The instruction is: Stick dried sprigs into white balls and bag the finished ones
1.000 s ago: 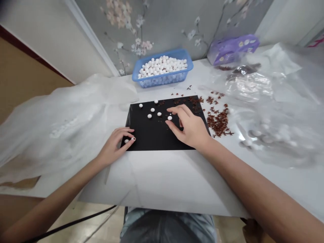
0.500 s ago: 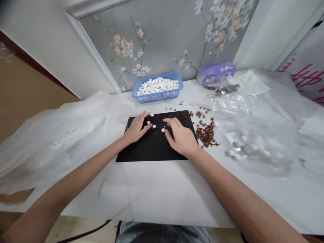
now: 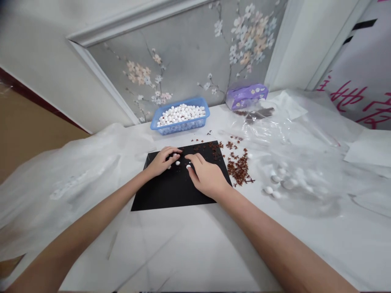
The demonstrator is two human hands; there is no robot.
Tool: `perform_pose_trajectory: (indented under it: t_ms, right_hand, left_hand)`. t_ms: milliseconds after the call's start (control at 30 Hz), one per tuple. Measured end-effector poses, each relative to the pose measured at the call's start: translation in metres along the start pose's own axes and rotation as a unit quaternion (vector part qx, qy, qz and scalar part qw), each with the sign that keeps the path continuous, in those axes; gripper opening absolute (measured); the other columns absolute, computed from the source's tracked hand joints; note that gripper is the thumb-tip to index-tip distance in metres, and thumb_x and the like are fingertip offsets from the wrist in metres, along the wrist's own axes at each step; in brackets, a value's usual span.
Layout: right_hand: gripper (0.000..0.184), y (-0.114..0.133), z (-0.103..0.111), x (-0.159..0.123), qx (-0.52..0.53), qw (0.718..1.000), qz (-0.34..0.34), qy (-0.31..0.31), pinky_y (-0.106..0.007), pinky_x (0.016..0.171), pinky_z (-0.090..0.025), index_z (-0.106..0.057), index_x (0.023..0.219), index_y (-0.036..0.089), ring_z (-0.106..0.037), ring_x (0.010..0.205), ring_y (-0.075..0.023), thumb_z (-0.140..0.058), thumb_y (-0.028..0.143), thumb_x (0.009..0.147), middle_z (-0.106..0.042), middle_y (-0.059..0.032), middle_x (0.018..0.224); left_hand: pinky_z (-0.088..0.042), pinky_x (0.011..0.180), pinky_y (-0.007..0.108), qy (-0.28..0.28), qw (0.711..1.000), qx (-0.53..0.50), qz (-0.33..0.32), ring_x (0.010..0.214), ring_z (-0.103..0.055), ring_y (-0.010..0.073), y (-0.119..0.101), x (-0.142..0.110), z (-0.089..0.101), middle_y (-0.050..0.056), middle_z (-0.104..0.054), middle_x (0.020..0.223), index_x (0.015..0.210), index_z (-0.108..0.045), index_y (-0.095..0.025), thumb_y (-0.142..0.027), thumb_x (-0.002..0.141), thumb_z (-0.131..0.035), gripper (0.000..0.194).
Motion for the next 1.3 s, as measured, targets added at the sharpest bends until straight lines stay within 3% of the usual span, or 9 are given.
perform_pose_trajectory:
  t_ms: [133,267,500,700,900,1000,1133,1267,1300]
  right_hand:
    - [0.028,0.0,0.0,0.0,0.0,1.0,0.001,-0.006,-0.025,0.048,-0.038,-0.048,0.115,0.017,-0.048,0.047,-0.009,-0.041,0.024,0.089,-0.059,-0.0052,0.102]
    - [0.029,-0.002,-0.001,0.0,0.007,1.0,-0.005,-0.005,-0.025,0.048,-0.038,-0.048,0.115,0.017,-0.049,0.048,-0.009,-0.042,0.025,0.089,-0.059,-0.0051,0.102]
    - [0.029,-0.003,-0.001,0.0,0.004,1.0,-0.009,-0.008,-0.025,0.05,-0.039,-0.048,0.115,0.017,-0.051,0.05,-0.0097,-0.042,0.024,0.088,-0.059,-0.0057,0.102]
    - [0.028,-0.004,-0.001,0.0,0.001,1.0,-0.002,-0.023,-0.025,0.049,-0.039,-0.049,0.114,0.017,-0.052,0.05,-0.0097,-0.042,0.023,0.088,-0.06,-0.0055,0.1]
    - [0.026,-0.008,0.003,0.001,0.002,0.998,-0.006,-0.066,-0.024,0.049,-0.041,-0.051,0.111,0.016,-0.055,0.055,-0.0109,-0.043,0.022,0.087,-0.061,-0.0064,0.097]
    - [0.025,-0.007,0.004,0.002,0.005,0.996,0.0,-0.088,-0.024,0.052,-0.043,-0.051,0.11,0.016,-0.058,0.059,-0.0121,-0.042,0.021,0.087,-0.062,-0.0066,0.096]
    - [0.023,-0.007,-0.002,0.003,0.01,0.994,0.003,-0.106,-0.024,0.053,-0.044,-0.052,0.108,0.018,-0.06,0.062,-0.0133,-0.04,0.02,0.088,-0.063,-0.0051,0.094]
    - [0.024,-0.009,-0.01,0.005,0.044,0.995,-0.015,-0.089,-0.024,0.049,-0.042,-0.05,0.108,0.017,-0.054,0.049,-0.0099,-0.039,0.018,0.087,-0.062,-0.0045,0.095]
    - [0.024,-0.009,-0.01,0.005,0.05,0.995,-0.02,-0.083,-0.024,0.048,-0.042,-0.05,0.108,0.017,-0.052,0.047,-0.0093,-0.039,0.018,0.087,-0.062,-0.0045,0.096]
  left_hand:
    - [-0.039,0.092,0.032,0.02,0.999,0.003,-0.035,0.101,-0.053,0.0191,-0.015,-0.01,0.0,0.006,-0.062,0.102,0.1,-0.059,-0.019,-0.044,0.084,-0.048,0.032]
    - [-0.043,0.082,0.032,0.048,0.992,0.084,-0.08,0.092,-0.053,0.0204,-0.026,-0.016,-0.003,0.006,-0.058,0.098,0.094,-0.055,-0.018,-0.054,0.077,-0.055,0.039]
    - [-0.039,0.06,0.025,0.057,0.972,0.216,-0.07,0.07,-0.058,0.0155,-0.019,-0.02,-0.005,0.002,-0.061,0.074,0.082,-0.052,-0.018,-0.042,0.092,-0.033,0.032]
    - [-0.035,0.053,0.024,0.055,0.963,0.249,-0.08,0.064,-0.061,0.0163,-0.025,-0.015,-0.003,0.003,-0.063,0.067,0.086,-0.054,-0.017,-0.043,0.092,-0.03,0.036]
    - [-0.033,0.05,0.024,0.084,0.929,0.309,-0.188,0.064,-0.062,0.0166,-0.045,-0.005,-0.021,0.006,-0.065,0.071,0.091,-0.056,-0.016,-0.043,0.093,-0.025,0.041]
    - [-0.033,0.05,0.024,0.078,0.921,0.325,-0.2,0.06,-0.06,0.0157,-0.047,-0.001,-0.023,0.005,-0.064,0.067,0.086,-0.057,-0.017,-0.046,0.093,-0.026,0.043]
    - [-0.036,0.055,0.024,0.006,0.927,0.345,-0.149,0.066,-0.061,0.0164,-0.043,0.027,0.007,0.005,-0.065,0.07,0.087,-0.058,-0.018,-0.048,0.091,-0.028,0.042]
    - [-0.038,0.063,0.028,-0.135,0.923,0.358,-0.036,0.077,-0.062,0.0222,-0.036,0.092,0.064,0.012,-0.065,0.079,0.102,-0.055,-0.013,-0.046,0.093,-0.017,0.051]
    - [-0.039,0.067,0.03,-0.179,0.928,0.325,0.024,0.081,-0.061,0.0232,-0.031,0.11,0.077,0.011,-0.065,0.082,0.104,-0.055,-0.015,-0.048,0.092,-0.02,0.05]
Point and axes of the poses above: each hand's wrist, its own x-axis towards the middle knuckle, its own z-axis out of the back of the hand, y = z × x, the point moved 2 cm from there along x, towards the middle knuckle
